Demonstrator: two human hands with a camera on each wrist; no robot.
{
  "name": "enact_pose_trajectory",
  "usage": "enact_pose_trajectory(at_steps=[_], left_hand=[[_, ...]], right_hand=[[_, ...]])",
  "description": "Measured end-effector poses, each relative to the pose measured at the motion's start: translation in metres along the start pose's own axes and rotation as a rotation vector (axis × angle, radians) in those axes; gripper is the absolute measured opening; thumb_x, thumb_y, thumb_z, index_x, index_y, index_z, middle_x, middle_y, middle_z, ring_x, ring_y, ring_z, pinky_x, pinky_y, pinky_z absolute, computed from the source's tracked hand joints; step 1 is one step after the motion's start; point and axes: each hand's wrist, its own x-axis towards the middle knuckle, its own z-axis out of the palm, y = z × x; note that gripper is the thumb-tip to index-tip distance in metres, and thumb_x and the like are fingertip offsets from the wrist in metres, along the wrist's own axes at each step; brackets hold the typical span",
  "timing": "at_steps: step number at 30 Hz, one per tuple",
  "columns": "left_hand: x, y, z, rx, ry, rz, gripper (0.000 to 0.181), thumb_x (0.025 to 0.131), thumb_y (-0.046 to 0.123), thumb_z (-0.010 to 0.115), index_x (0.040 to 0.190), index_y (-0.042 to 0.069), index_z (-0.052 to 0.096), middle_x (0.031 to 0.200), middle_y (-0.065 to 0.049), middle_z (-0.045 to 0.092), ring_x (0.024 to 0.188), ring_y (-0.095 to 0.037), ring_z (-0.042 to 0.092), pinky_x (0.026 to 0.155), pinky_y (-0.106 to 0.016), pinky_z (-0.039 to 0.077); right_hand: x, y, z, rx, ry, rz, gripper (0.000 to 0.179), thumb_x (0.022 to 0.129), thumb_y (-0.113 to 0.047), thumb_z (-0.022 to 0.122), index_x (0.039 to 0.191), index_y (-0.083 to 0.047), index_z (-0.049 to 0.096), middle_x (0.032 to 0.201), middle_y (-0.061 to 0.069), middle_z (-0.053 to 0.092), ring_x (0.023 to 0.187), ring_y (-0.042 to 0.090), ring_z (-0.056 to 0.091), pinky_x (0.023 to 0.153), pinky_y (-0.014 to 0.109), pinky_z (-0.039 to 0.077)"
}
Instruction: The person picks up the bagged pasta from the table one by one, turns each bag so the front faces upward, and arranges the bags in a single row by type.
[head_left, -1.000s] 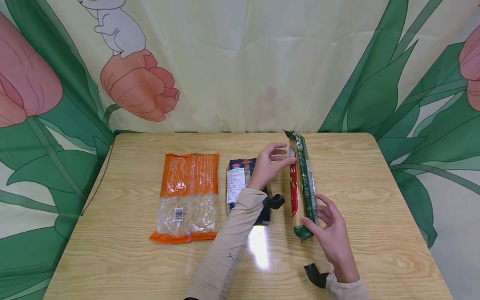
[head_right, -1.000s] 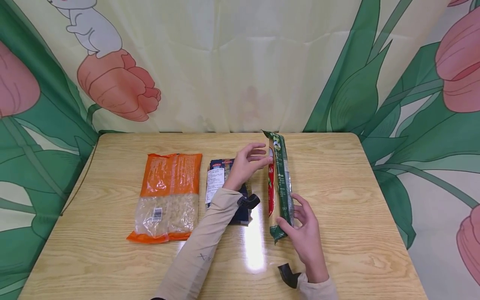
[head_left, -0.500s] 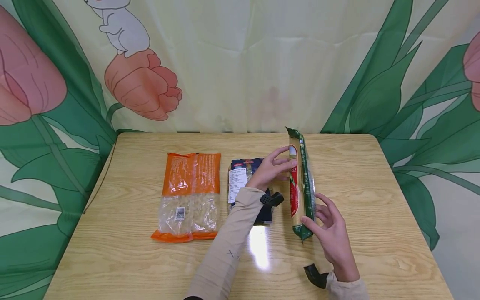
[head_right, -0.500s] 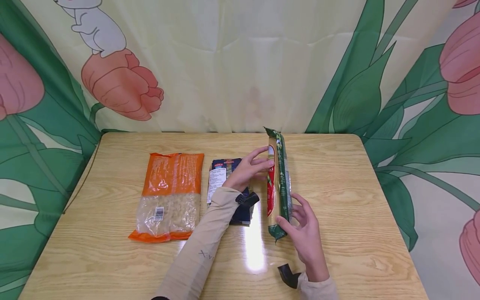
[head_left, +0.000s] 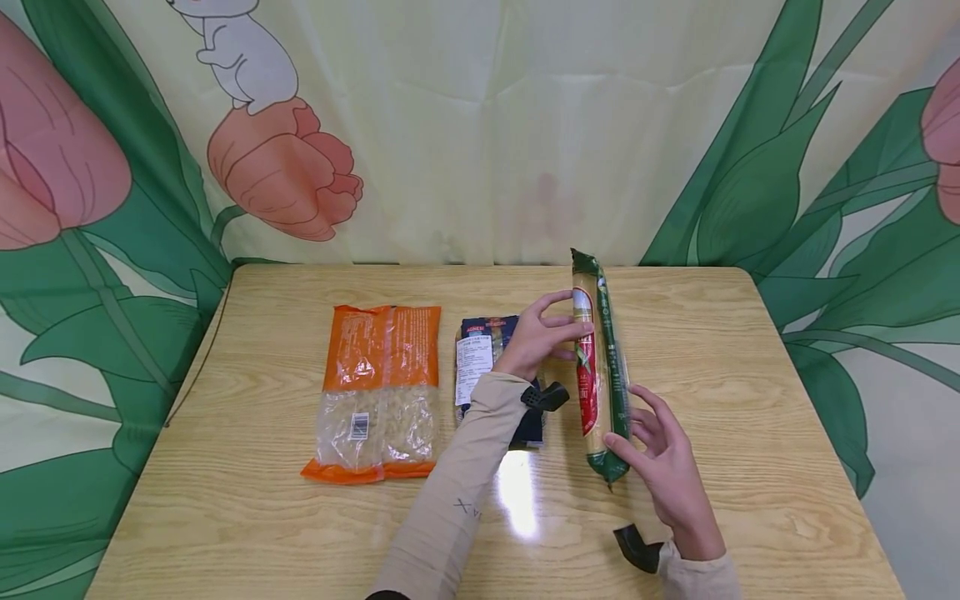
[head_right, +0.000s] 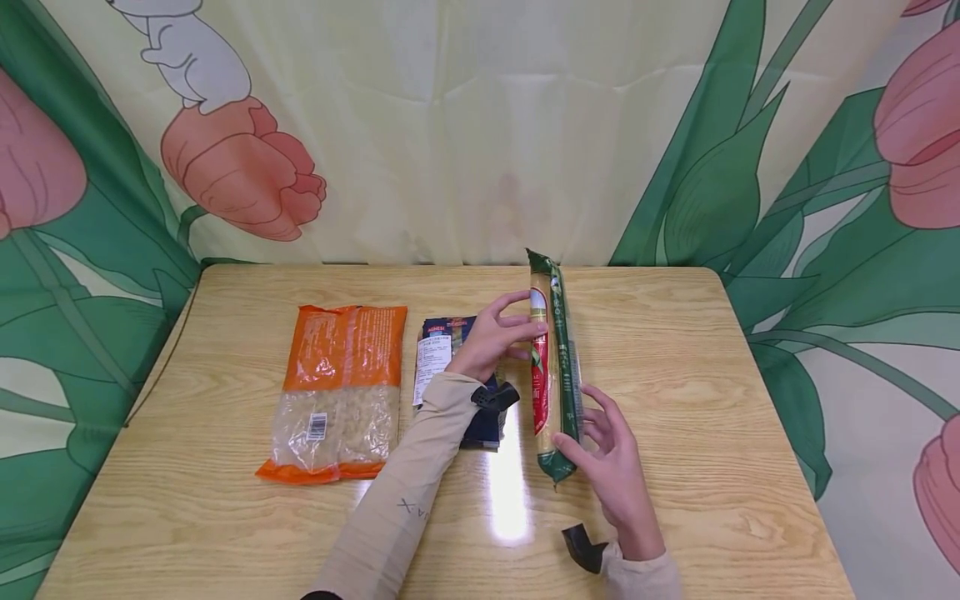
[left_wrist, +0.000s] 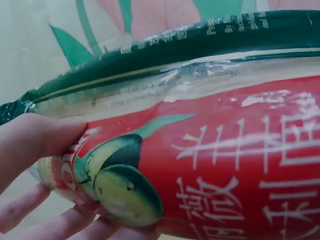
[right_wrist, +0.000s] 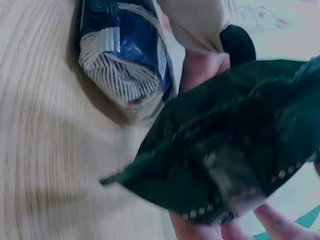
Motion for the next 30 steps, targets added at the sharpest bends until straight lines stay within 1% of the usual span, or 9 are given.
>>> enact_pose_trajectory(at_steps=[6, 11, 14, 17, 19, 22, 24, 27, 30], left_hand=[[0.0, 0.001, 0.002, -0.021, 0.005, 0.014, 0.06, 0.086, 0.001, 0.074, 0.139, 0.017, 0.051, 0.118, -0.023, 0.069, 0.08, -0.02, 0.071, 0.057, -0.029, 0.06], [-0.002, 0.002, 0.002, -0.017, 0.01, 0.014, 0.06, 0.087, 0.001, 0.073, 0.139, 0.016, 0.05, 0.118, -0.023, 0.068, 0.078, -0.019, 0.07, 0.055, -0.027, 0.058], [-0.004, 0.003, 0.003, -0.011, 0.018, 0.026, 0.058, 0.087, 0.002, 0.073, 0.138, 0.016, 0.05, 0.117, -0.023, 0.069, 0.077, -0.018, 0.07, 0.055, -0.026, 0.057], [-0.004, 0.004, 0.005, -0.007, 0.03, 0.048, 0.057, 0.087, 0.002, 0.072, 0.138, 0.015, 0.049, 0.116, -0.024, 0.069, 0.077, -0.018, 0.069, 0.055, -0.026, 0.057], [-0.005, 0.004, 0.006, 0.0, 0.037, 0.06, 0.057, 0.087, 0.002, 0.072, 0.137, 0.015, 0.049, 0.115, -0.024, 0.069, 0.077, -0.018, 0.069, 0.055, -0.026, 0.057], [-0.005, 0.004, 0.008, 0.004, 0.051, 0.073, 0.056, 0.086, 0.001, 0.072, 0.136, 0.015, 0.05, 0.113, -0.024, 0.07, 0.076, -0.018, 0.069, 0.054, -0.026, 0.057], [-0.005, 0.004, 0.009, 0.0, 0.065, 0.079, 0.055, 0.085, -0.001, 0.073, 0.134, 0.015, 0.052, 0.112, -0.024, 0.071, 0.074, -0.017, 0.069, 0.053, -0.026, 0.056], [-0.006, 0.004, 0.011, -0.017, 0.093, 0.086, 0.054, 0.084, -0.002, 0.073, 0.132, 0.016, 0.054, 0.11, -0.024, 0.071, 0.072, -0.018, 0.069, 0.051, -0.026, 0.056], [-0.006, 0.005, 0.015, -0.039, 0.132, 0.094, 0.055, 0.083, -0.002, 0.074, 0.131, 0.016, 0.056, 0.11, -0.022, 0.072, 0.074, -0.017, 0.069, 0.052, -0.026, 0.056]], right_hand=[[-0.001, -0.003, -0.005, -0.007, -0.039, 0.0, 0.069, 0.092, 0.007, 0.064, 0.152, -0.008, 0.033, 0.121, -0.001, 0.06, 0.108, 0.008, 0.064, 0.081, 0.024, 0.058], [-0.002, -0.007, -0.007, -0.083, -0.037, 0.039, 0.068, 0.093, 0.001, 0.065, 0.152, -0.01, 0.034, 0.122, 0.0, 0.059, 0.108, 0.007, 0.062, 0.081, 0.023, 0.057], [-0.002, -0.01, -0.007, -0.136, -0.03, 0.064, 0.069, 0.093, -0.003, 0.067, 0.153, -0.011, 0.033, 0.124, 0.001, 0.057, 0.108, 0.007, 0.062, 0.081, 0.024, 0.057], [-0.003, -0.013, -0.008, -0.203, -0.002, 0.087, 0.07, 0.093, -0.009, 0.069, 0.153, -0.014, 0.034, 0.129, 0.004, 0.054, 0.107, 0.005, 0.062, 0.081, 0.022, 0.056], [-0.004, -0.015, -0.009, -0.251, 0.025, 0.092, 0.07, 0.092, -0.012, 0.071, 0.153, -0.016, 0.036, 0.132, 0.006, 0.052, 0.107, 0.003, 0.061, 0.083, 0.018, 0.054], [-0.007, -0.017, -0.009, -0.3, 0.068, 0.075, 0.069, 0.092, -0.013, 0.072, 0.151, -0.017, 0.039, 0.134, 0.006, 0.051, 0.109, 0.0, 0.058, 0.086, 0.013, 0.052], [-0.008, -0.019, -0.008, -0.323, 0.087, 0.044, 0.068, 0.091, -0.011, 0.073, 0.15, -0.015, 0.04, 0.134, 0.006, 0.052, 0.112, 0.0, 0.056, 0.088, 0.012, 0.05], [-0.01, -0.021, -0.005, -0.366, 0.114, 0.014, 0.069, 0.089, -0.012, 0.075, 0.15, -0.015, 0.042, 0.135, 0.007, 0.053, 0.114, 0.002, 0.054, 0.089, 0.01, 0.048], [-0.012, -0.024, 0.001, -0.44, 0.141, 0.017, 0.073, 0.087, -0.017, 0.078, 0.15, -0.016, 0.041, 0.137, 0.01, 0.053, 0.117, 0.009, 0.051, 0.088, 0.006, 0.045]])
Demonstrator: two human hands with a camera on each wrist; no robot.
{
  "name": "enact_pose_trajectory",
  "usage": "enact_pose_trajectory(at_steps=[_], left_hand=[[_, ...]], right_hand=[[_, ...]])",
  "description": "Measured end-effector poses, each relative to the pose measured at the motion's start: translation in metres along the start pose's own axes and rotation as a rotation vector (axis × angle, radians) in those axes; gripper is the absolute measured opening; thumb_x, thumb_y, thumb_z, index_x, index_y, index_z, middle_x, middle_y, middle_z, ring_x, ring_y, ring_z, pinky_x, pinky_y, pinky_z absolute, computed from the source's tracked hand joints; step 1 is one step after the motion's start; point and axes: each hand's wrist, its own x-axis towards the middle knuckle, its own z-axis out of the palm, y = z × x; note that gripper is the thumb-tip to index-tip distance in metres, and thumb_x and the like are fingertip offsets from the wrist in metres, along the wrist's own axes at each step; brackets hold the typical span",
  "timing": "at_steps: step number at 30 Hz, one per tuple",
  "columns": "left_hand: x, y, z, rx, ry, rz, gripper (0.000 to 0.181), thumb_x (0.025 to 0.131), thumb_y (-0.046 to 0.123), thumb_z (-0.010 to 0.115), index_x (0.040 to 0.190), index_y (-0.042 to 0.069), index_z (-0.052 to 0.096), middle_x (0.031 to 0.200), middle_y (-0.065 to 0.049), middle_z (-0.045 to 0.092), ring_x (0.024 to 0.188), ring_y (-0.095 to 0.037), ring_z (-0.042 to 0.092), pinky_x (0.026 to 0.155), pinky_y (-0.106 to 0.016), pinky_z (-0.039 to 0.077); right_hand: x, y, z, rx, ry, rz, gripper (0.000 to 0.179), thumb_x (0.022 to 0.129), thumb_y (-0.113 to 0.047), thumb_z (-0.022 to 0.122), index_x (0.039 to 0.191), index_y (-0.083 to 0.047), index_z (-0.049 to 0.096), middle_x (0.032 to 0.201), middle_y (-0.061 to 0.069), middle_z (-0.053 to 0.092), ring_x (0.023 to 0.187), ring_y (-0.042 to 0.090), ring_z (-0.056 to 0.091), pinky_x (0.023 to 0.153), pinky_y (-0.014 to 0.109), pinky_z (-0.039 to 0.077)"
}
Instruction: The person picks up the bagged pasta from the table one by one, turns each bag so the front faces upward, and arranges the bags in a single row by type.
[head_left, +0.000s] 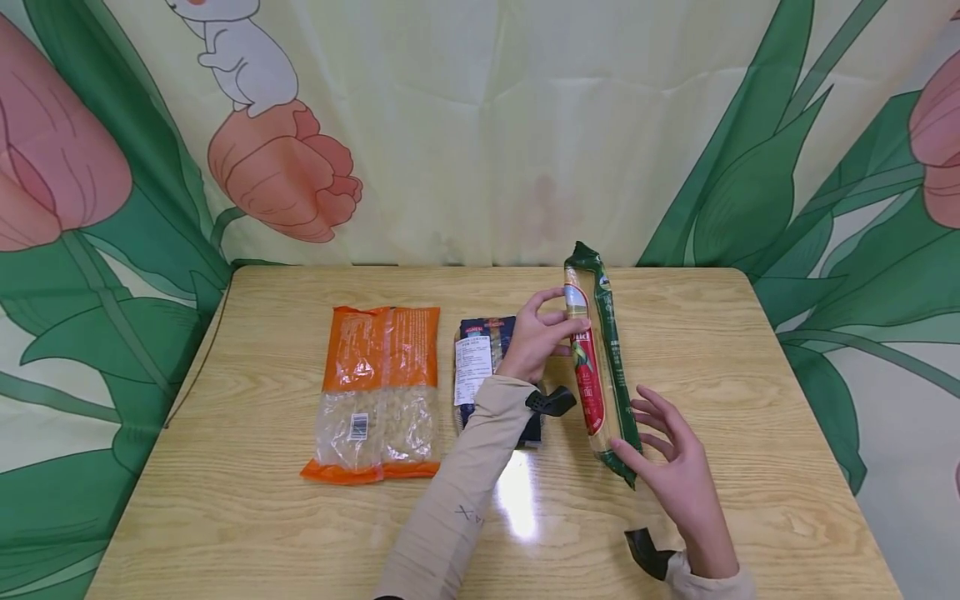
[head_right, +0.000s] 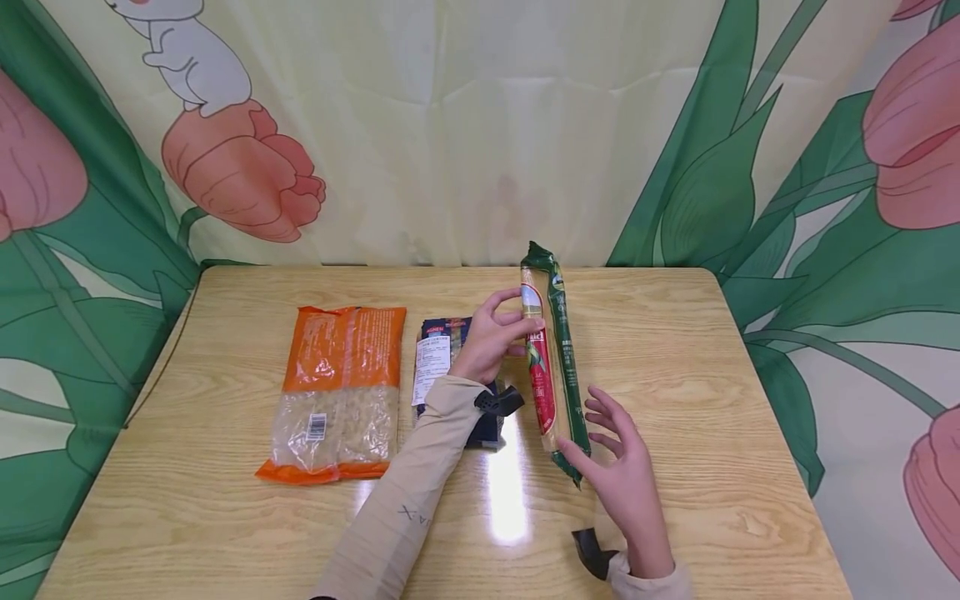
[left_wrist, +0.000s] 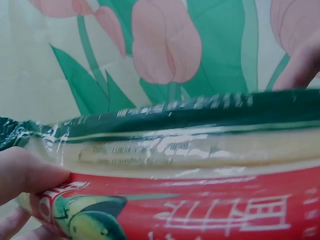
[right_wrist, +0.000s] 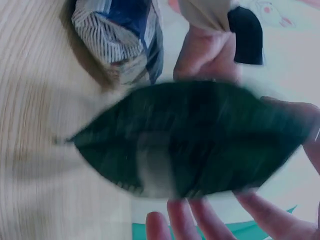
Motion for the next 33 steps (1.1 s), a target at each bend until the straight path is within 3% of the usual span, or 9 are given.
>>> enact_pose_trajectory(at_steps=[2, 7, 9, 21, 25, 28, 30, 33], left_hand=[[-0.001, 0.001, 0.002, -0.008, 0.032, 0.007, 0.057, 0.082, -0.001, 0.076, 0.132, 0.017, 0.056, 0.111, -0.019, 0.073, 0.077, -0.017, 0.07, 0.053, -0.027, 0.057], [-0.005, 0.003, 0.005, -0.013, 0.1, 0.023, 0.058, 0.082, 0.003, 0.078, 0.133, 0.019, 0.058, 0.113, -0.014, 0.073, 0.081, -0.019, 0.071, 0.053, -0.026, 0.057], [-0.007, 0.003, 0.006, -0.016, 0.116, 0.023, 0.056, 0.082, 0.004, 0.078, 0.132, 0.019, 0.058, 0.112, -0.014, 0.073, 0.081, -0.02, 0.072, 0.053, -0.026, 0.057], [-0.006, 0.002, 0.007, -0.021, 0.151, -0.004, 0.059, 0.081, 0.006, 0.08, 0.134, 0.019, 0.056, 0.113, -0.012, 0.073, 0.083, -0.022, 0.073, 0.055, -0.026, 0.058], [-0.006, 0.002, 0.005, -0.019, 0.13, -0.01, 0.06, 0.082, 0.007, 0.08, 0.135, 0.019, 0.056, 0.114, -0.012, 0.073, 0.085, -0.022, 0.073, 0.057, -0.027, 0.059], [-0.006, 0.003, 0.005, -0.025, 0.111, -0.013, 0.06, 0.082, 0.007, 0.08, 0.135, 0.019, 0.055, 0.115, -0.013, 0.072, 0.087, -0.024, 0.073, 0.057, -0.028, 0.059], [-0.006, 0.004, 0.004, -0.026, 0.101, -0.015, 0.061, 0.081, 0.007, 0.081, 0.136, 0.019, 0.055, 0.116, -0.013, 0.072, 0.088, -0.026, 0.073, 0.057, -0.029, 0.059], [-0.005, 0.005, 0.004, -0.018, 0.092, -0.017, 0.064, 0.08, 0.008, 0.082, 0.137, 0.019, 0.055, 0.117, -0.013, 0.071, 0.087, -0.025, 0.074, 0.057, -0.03, 0.06]], right_hand=[[-0.002, -0.004, 0.003, -0.045, 0.014, 0.011, 0.076, 0.086, -0.02, 0.08, 0.151, -0.015, 0.041, 0.14, 0.013, 0.052, 0.12, 0.017, 0.051, 0.091, 0.012, 0.046], [-0.001, -0.008, 0.01, -0.098, 0.046, 0.009, 0.082, 0.083, -0.021, 0.083, 0.151, -0.011, 0.039, 0.143, 0.02, 0.048, 0.127, 0.037, 0.048, 0.1, 0.056, 0.047], [0.0, -0.008, 0.013, -0.116, 0.064, 0.005, 0.083, 0.081, -0.02, 0.084, 0.151, -0.011, 0.039, 0.142, 0.021, 0.047, 0.126, 0.039, 0.047, 0.098, 0.063, 0.044], [0.003, -0.006, 0.024, -0.184, 0.125, -0.02, 0.083, 0.077, -0.005, 0.084, 0.148, -0.008, 0.042, 0.135, 0.021, 0.052, 0.116, 0.038, 0.053, 0.085, 0.055, 0.053], [0.004, -0.006, 0.022, -0.146, 0.132, -0.009, 0.078, 0.079, -0.005, 0.083, 0.147, -0.01, 0.044, 0.134, 0.021, 0.055, 0.116, 0.038, 0.057, 0.083, 0.04, 0.054], [0.004, -0.005, 0.022, -0.108, 0.142, -0.001, 0.076, 0.079, -0.004, 0.083, 0.146, -0.011, 0.046, 0.132, 0.018, 0.057, 0.112, 0.03, 0.06, 0.077, 0.021, 0.052], [0.004, -0.004, 0.021, -0.076, 0.148, 0.006, 0.076, 0.079, -0.003, 0.082, 0.146, -0.011, 0.047, 0.132, 0.016, 0.057, 0.11, 0.018, 0.06, 0.073, 0.011, 0.049], [0.004, -0.004, 0.022, -0.022, 0.151, 0.012, 0.075, 0.079, -0.001, 0.081, 0.146, -0.011, 0.048, 0.131, 0.013, 0.057, 0.105, 0.002, 0.057, 0.072, 0.007, 0.05]])
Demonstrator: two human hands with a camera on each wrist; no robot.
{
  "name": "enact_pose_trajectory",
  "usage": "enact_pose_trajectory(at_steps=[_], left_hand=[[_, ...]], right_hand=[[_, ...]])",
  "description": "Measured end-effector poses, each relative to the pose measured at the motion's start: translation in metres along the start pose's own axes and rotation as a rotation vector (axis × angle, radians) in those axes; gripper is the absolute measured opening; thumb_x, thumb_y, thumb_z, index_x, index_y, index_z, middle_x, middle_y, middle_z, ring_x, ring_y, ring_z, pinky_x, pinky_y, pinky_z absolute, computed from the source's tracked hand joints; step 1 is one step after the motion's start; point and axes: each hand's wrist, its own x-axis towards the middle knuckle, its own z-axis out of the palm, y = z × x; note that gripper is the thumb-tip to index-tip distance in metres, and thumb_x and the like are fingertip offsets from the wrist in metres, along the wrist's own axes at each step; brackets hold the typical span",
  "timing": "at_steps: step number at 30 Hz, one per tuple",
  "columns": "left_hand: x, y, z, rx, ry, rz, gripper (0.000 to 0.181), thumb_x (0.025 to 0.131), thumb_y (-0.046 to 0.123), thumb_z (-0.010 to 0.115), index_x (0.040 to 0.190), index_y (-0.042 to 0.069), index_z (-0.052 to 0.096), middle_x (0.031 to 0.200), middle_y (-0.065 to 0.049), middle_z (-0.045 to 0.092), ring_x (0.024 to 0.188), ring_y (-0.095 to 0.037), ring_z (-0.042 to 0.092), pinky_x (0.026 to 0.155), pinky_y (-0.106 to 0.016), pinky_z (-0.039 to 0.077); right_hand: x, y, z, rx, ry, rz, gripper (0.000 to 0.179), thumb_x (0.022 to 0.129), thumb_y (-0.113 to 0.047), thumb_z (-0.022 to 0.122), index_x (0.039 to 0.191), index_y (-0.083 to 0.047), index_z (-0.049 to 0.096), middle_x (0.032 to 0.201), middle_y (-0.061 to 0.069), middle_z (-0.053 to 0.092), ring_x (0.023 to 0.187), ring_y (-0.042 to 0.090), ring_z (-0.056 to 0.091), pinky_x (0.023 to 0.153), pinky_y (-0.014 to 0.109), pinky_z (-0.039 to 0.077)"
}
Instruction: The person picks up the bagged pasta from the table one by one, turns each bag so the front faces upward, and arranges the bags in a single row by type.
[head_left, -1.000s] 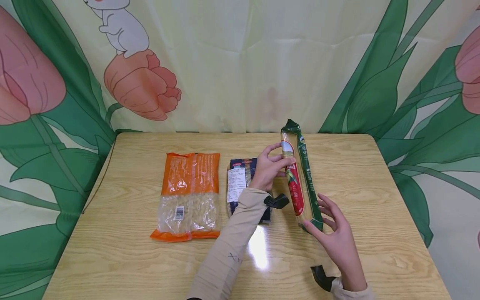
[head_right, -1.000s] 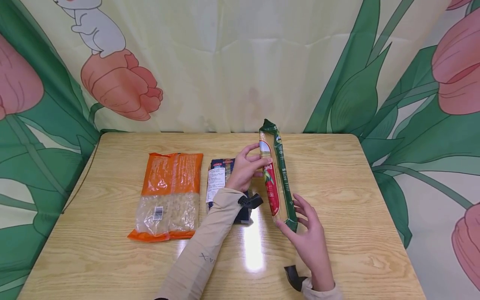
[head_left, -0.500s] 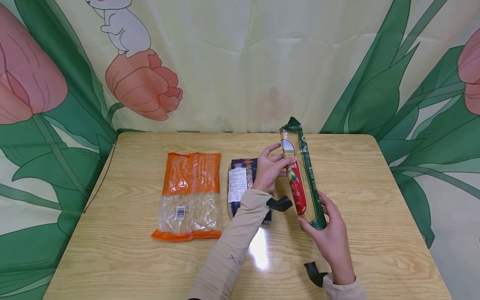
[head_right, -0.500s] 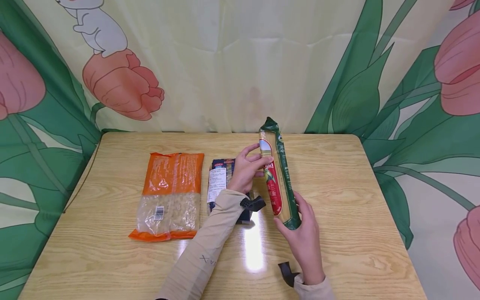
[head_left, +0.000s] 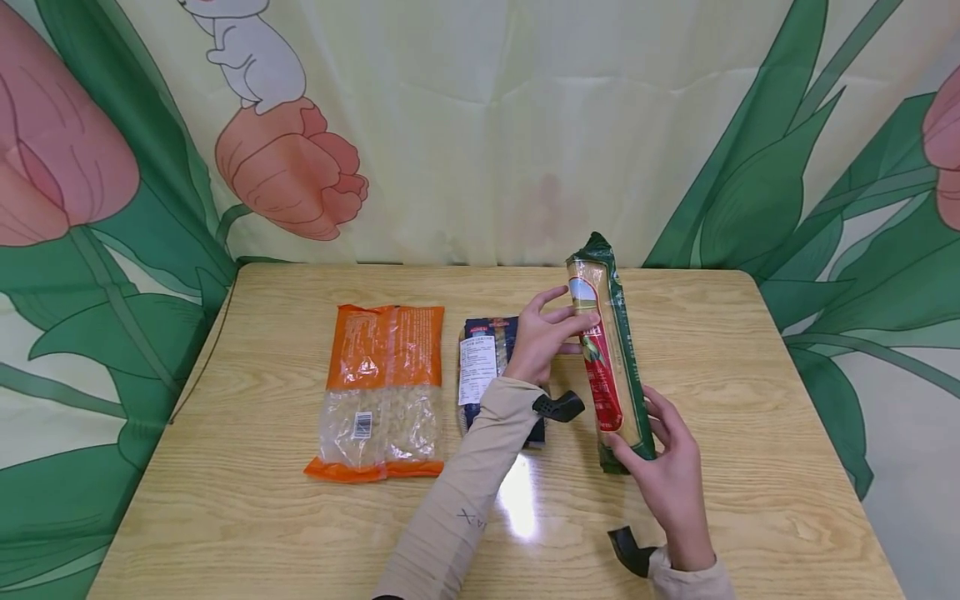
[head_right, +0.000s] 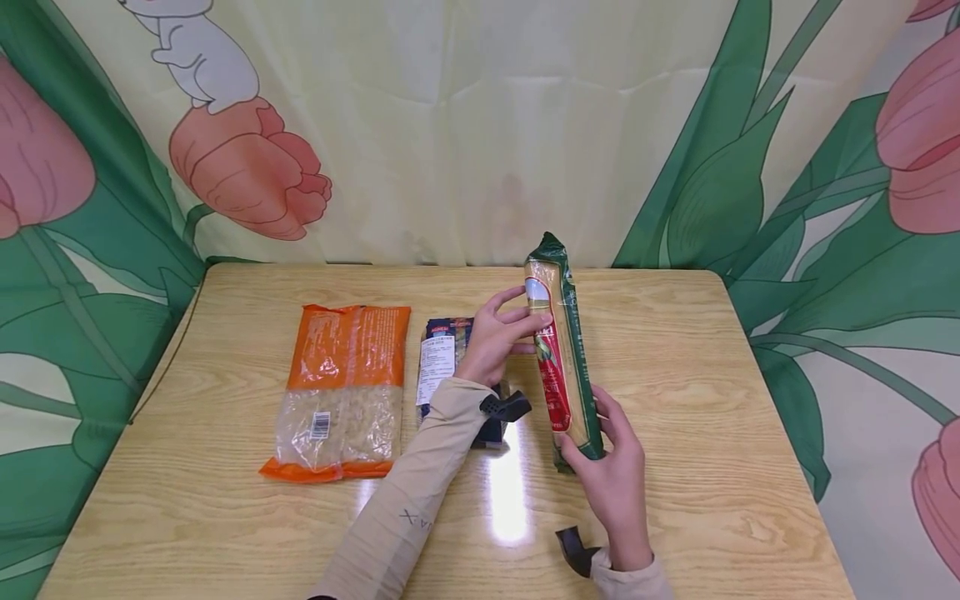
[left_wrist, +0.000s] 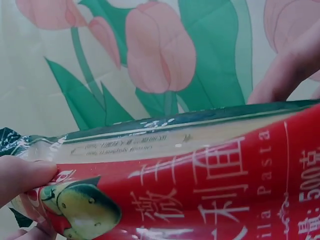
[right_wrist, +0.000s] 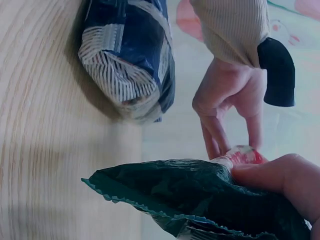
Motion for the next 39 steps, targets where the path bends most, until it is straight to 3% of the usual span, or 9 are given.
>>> enact_pose_trajectory(at_steps=[2, 7, 16, 20, 24, 27, 32, 39], left_hand=[[0.001, 0.001, 0.0, 0.008, 0.0, -0.003, 0.065, 0.079, 0.008, 0.083, 0.137, 0.019, 0.055, 0.116, -0.012, 0.072, 0.085, -0.024, 0.074, 0.057, -0.03, 0.06], [0.0, 0.002, -0.001, 0.015, -0.017, -0.003, 0.063, 0.079, 0.01, 0.084, 0.135, 0.022, 0.058, 0.112, -0.008, 0.073, 0.082, -0.022, 0.074, 0.06, -0.032, 0.061], [0.001, 0.003, -0.009, -0.032, -0.155, 0.052, 0.045, 0.087, 0.003, 0.074, 0.13, 0.014, 0.065, 0.118, -0.017, 0.068, 0.084, -0.019, 0.072, 0.074, -0.039, 0.062], [0.002, 0.003, -0.014, -0.01, -0.215, 0.083, 0.045, 0.09, 0.002, 0.071, 0.134, 0.01, 0.062, 0.122, -0.019, 0.066, 0.094, -0.021, 0.072, 0.085, -0.042, 0.06], [0.006, 0.0, -0.019, -0.019, -0.221, 0.085, 0.046, 0.09, 0.002, 0.07, 0.135, 0.008, 0.06, 0.127, -0.017, 0.063, 0.106, -0.024, 0.068, 0.092, -0.043, 0.057], [0.01, -0.004, -0.023, -0.056, -0.232, 0.041, 0.049, 0.092, 0.002, 0.067, 0.139, 0.012, 0.056, 0.129, -0.017, 0.062, 0.109, -0.025, 0.067, 0.092, -0.043, 0.057], [0.012, -0.008, -0.024, -0.088, -0.284, -0.028, 0.059, 0.094, 0.002, 0.063, 0.148, 0.019, 0.044, 0.127, -0.023, 0.063, 0.099, -0.022, 0.068, 0.086, -0.039, 0.059], [0.01, -0.007, -0.02, -0.077, -0.23, 0.021, 0.059, 0.092, -0.002, 0.065, 0.145, 0.016, 0.045, 0.121, -0.027, 0.066, 0.088, -0.02, 0.071, 0.082, -0.041, 0.061]], right_hand=[[0.0, 0.0, 0.0, 0.031, -0.004, 0.011, 0.075, 0.08, 0.0, 0.081, 0.146, -0.012, 0.047, 0.132, 0.011, 0.056, 0.104, -0.003, 0.055, 0.073, 0.008, 0.051], [0.0, 0.0, 0.0, 0.077, -0.005, 0.022, 0.074, 0.081, 0.0, 0.08, 0.146, -0.013, 0.048, 0.133, 0.006, 0.054, 0.11, 0.005, 0.055, 0.077, 0.008, 0.051], [0.001, -0.001, -0.004, 0.131, 0.008, 0.051, 0.074, 0.083, 0.0, 0.078, 0.148, -0.011, 0.045, 0.136, 0.005, 0.052, 0.113, 0.003, 0.053, 0.085, 0.005, 0.048], [0.0, -0.002, -0.007, 0.158, 0.016, 0.074, 0.073, 0.084, -0.001, 0.078, 0.148, -0.011, 0.045, 0.135, 0.004, 0.052, 0.112, 0.005, 0.054, 0.084, 0.006, 0.049], [0.001, -0.002, -0.008, 0.199, 0.009, 0.079, 0.073, 0.083, 0.0, 0.078, 0.147, -0.012, 0.046, 0.133, 0.001, 0.054, 0.111, 0.006, 0.055, 0.082, 0.009, 0.052], [0.0, -0.001, -0.007, 0.254, -0.005, 0.08, 0.073, 0.082, 0.002, 0.078, 0.146, -0.011, 0.047, 0.13, -0.002, 0.056, 0.111, 0.008, 0.056, 0.081, 0.012, 0.054], [0.0, 0.0, -0.006, 0.287, -0.032, 0.085, 0.074, 0.082, 0.002, 0.079, 0.147, -0.01, 0.046, 0.129, -0.004, 0.056, 0.111, 0.009, 0.056, 0.081, 0.013, 0.054], [0.001, 0.0, -0.008, 0.264, -0.109, 0.081, 0.075, 0.084, -0.003, 0.078, 0.149, -0.011, 0.041, 0.127, -0.006, 0.055, 0.112, 0.007, 0.056, 0.082, 0.014, 0.054]])
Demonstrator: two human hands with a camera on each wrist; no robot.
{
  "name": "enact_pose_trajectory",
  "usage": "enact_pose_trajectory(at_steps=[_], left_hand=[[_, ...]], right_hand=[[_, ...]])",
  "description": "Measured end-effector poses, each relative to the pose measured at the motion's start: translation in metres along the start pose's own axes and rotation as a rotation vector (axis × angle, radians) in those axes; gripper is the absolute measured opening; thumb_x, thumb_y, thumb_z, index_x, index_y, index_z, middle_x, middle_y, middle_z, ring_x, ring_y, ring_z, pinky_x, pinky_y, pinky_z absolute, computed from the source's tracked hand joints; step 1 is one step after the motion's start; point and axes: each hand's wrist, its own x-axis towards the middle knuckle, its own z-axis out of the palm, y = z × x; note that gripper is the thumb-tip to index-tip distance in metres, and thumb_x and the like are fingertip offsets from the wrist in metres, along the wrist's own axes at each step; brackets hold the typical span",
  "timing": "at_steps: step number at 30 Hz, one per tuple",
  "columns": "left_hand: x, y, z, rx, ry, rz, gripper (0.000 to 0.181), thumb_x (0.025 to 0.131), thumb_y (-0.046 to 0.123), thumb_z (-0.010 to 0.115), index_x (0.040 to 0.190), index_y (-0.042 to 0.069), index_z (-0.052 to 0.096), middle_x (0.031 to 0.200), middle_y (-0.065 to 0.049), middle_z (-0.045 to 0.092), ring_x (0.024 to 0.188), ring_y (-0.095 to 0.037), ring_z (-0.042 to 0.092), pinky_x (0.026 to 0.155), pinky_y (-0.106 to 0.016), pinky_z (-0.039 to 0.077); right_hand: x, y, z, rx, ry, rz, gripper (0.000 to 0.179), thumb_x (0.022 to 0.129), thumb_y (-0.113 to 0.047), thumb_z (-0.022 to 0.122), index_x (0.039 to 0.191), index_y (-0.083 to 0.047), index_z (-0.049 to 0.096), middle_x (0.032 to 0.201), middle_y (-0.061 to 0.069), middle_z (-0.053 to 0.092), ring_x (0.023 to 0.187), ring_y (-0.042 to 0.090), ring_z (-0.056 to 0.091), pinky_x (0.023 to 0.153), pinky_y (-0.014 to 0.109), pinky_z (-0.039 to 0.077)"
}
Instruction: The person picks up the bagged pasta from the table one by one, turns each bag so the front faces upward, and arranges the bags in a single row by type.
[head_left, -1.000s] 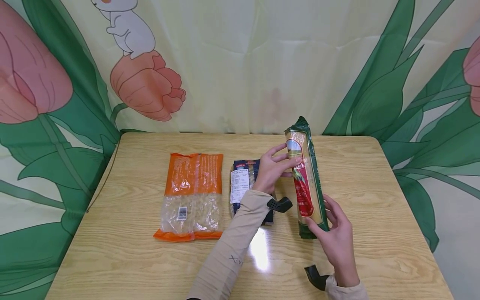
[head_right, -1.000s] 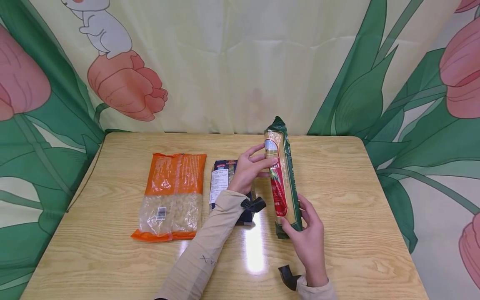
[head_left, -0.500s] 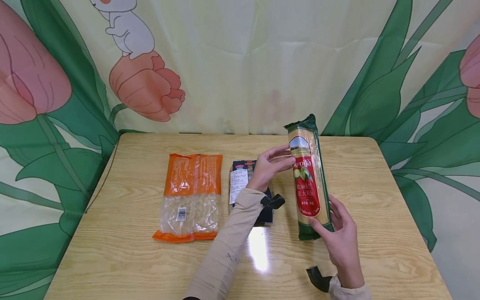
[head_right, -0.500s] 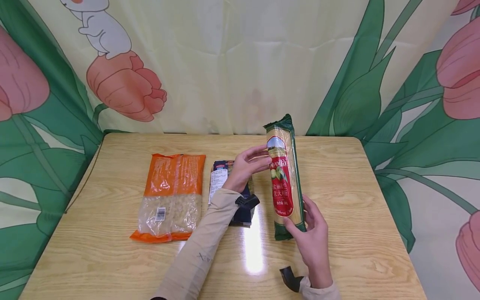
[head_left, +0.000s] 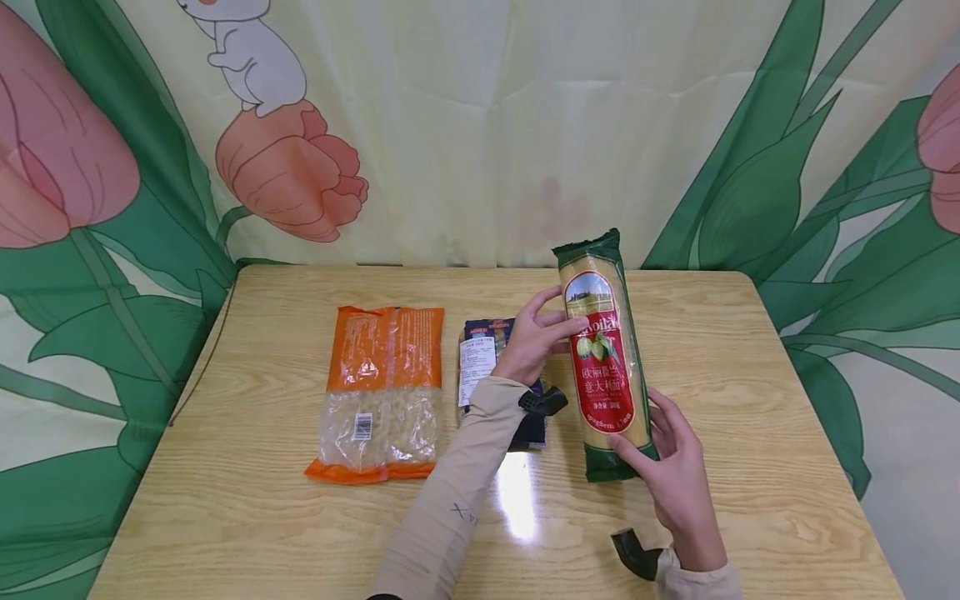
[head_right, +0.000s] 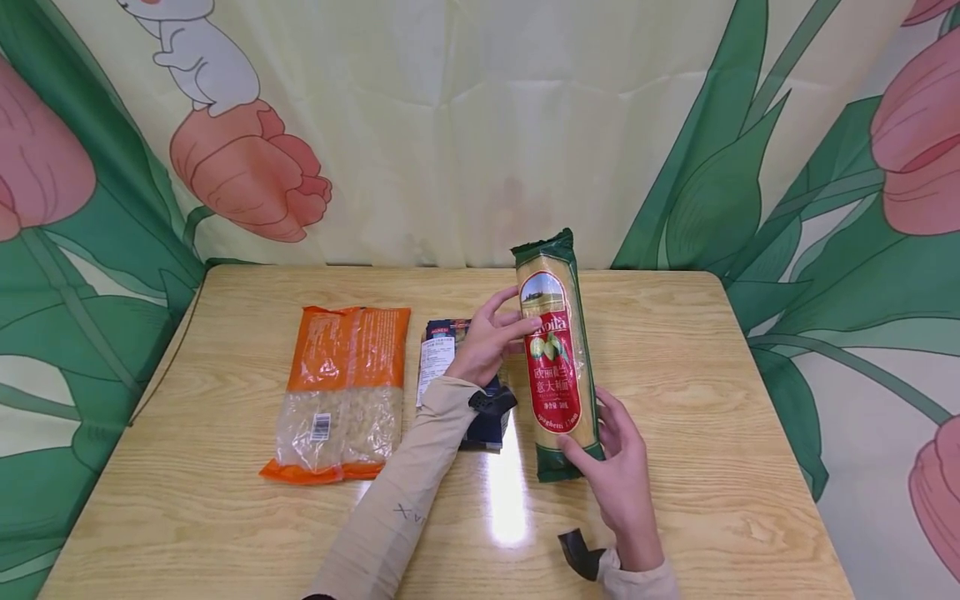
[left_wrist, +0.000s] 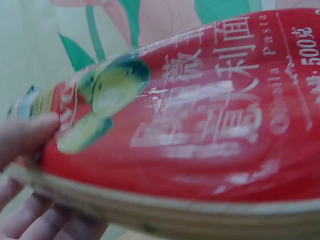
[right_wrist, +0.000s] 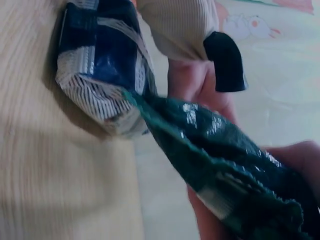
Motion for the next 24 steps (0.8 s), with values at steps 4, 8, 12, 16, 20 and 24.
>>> enact_pose_trajectory(at_steps=[4, 8, 12, 16, 20, 24], left_hand=[[-0.001, 0.003, 0.004, 0.011, 0.02, 0.021, 0.059, 0.092, 0.0, 0.066, 0.146, 0.014, 0.045, 0.122, -0.027, 0.065, 0.089, -0.02, 0.071, 0.081, -0.039, 0.061], [-0.002, 0.003, 0.007, 0.005, 0.051, 0.038, 0.059, 0.091, -0.002, 0.067, 0.145, 0.014, 0.046, 0.121, -0.027, 0.066, 0.089, -0.021, 0.071, 0.079, -0.039, 0.061], [-0.003, 0.004, 0.009, 0.029, 0.085, 0.048, 0.057, 0.09, -0.001, 0.069, 0.142, 0.015, 0.05, 0.119, -0.026, 0.068, 0.092, -0.027, 0.072, 0.078, -0.041, 0.061], [-0.005, 0.005, 0.013, 0.064, 0.13, 0.049, 0.056, 0.089, 0.0, 0.071, 0.14, 0.015, 0.052, 0.115, -0.023, 0.07, 0.093, -0.031, 0.073, 0.076, -0.041, 0.062], [-0.005, 0.002, 0.016, 0.075, 0.183, 0.031, 0.056, 0.086, 0.0, 0.074, 0.137, 0.016, 0.055, 0.11, -0.021, 0.072, 0.086, -0.028, 0.073, 0.071, -0.038, 0.062], [-0.006, -0.001, 0.018, 0.069, 0.206, 0.017, 0.053, 0.084, 0.0, 0.076, 0.131, 0.016, 0.058, 0.105, -0.019, 0.073, 0.078, -0.023, 0.073, 0.067, -0.036, 0.062]], right_hand=[[0.001, 0.0, -0.003, 0.014, -0.035, -0.021, 0.074, 0.085, -0.001, 0.077, 0.148, -0.01, 0.04, 0.126, -0.007, 0.056, 0.113, 0.007, 0.056, 0.083, 0.014, 0.054], [0.002, -0.002, -0.004, -0.005, -0.073, -0.016, 0.073, 0.087, -0.004, 0.075, 0.15, -0.01, 0.039, 0.132, -0.003, 0.05, 0.112, 0.01, 0.055, 0.081, 0.017, 0.056], [0.001, -0.005, -0.006, -0.089, -0.075, 0.019, 0.072, 0.089, -0.012, 0.075, 0.151, -0.015, 0.039, 0.133, 0.0, 0.045, 0.112, 0.011, 0.05, 0.079, 0.018, 0.055], [0.002, -0.006, -0.009, -0.156, -0.073, 0.034, 0.072, 0.09, -0.018, 0.075, 0.152, -0.02, 0.038, 0.134, 0.003, 0.046, 0.111, 0.011, 0.048, 0.08, 0.02, 0.052], [0.003, -0.004, -0.011, -0.18, -0.069, 0.037, 0.072, 0.091, -0.02, 0.074, 0.153, -0.019, 0.037, 0.135, 0.004, 0.048, 0.11, 0.008, 0.05, 0.08, 0.019, 0.052], [0.004, 0.0, -0.013, -0.175, -0.065, 0.027, 0.07, 0.091, -0.019, 0.074, 0.152, -0.017, 0.04, 0.134, 0.005, 0.047, 0.107, 0.009, 0.051, 0.077, 0.02, 0.055]])
